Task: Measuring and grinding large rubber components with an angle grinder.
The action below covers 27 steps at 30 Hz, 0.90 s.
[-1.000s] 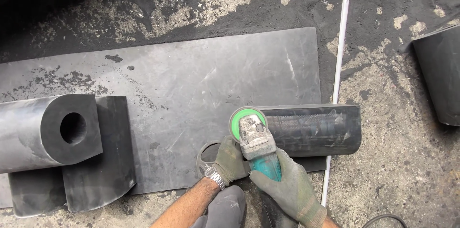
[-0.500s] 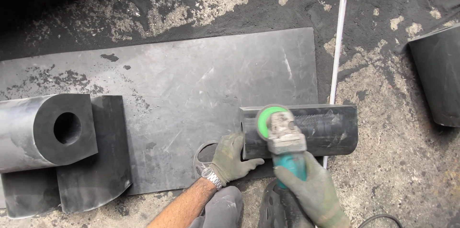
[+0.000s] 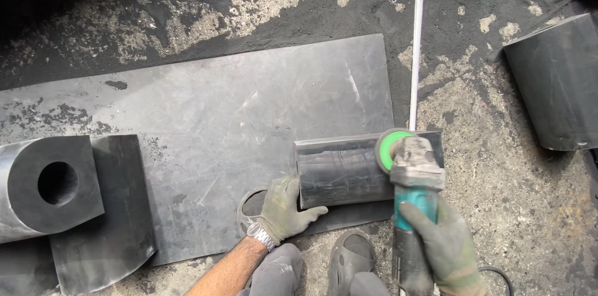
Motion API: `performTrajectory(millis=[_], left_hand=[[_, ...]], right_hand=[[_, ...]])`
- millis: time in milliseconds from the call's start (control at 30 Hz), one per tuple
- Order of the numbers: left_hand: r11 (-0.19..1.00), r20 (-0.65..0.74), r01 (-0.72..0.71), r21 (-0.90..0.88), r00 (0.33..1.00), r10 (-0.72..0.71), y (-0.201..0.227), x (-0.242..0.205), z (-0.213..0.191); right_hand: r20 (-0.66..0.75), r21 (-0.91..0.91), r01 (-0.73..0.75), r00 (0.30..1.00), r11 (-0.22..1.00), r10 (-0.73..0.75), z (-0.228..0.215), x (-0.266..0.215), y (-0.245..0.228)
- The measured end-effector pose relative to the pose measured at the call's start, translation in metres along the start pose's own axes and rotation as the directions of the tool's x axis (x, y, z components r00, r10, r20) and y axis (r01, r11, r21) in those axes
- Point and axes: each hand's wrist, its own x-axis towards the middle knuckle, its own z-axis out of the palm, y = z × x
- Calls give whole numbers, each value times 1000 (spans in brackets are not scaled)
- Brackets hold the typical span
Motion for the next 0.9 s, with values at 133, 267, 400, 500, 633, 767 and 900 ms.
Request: performTrajectory(millis=[133,267,400,500,633,767,900], left_hand=[[1000,-8,-8,29,1000,8,-1,-1,2],[997,28,36,68,999,-38,-6,-5,10],[995,-53,-21,100,998,26,-9,-8,15],[997,-21,20,79,1000,-18,-10,-5,14],[994,22,80,74,996,-82,-6,-4,11],[996,0,33,79,999,-33,-2,-3,11],[997,-36,11,74,999,-8,0,0,10]], right_hand=[[-31,-134,42,998,990,-46,1,6,9],[130,-34,126,984,991,-121,23,-7,-12],[200,-42,66,978,997,-56,13,-10,-19],[75,18,32,997,999,-33,-13,5,-1],[-57,213,-122,989,969,137,-42,20,18],[-21,190,-105,994,976,111,-40,17,11],[72,-36,86,994,996,-84,-30,12,0]])
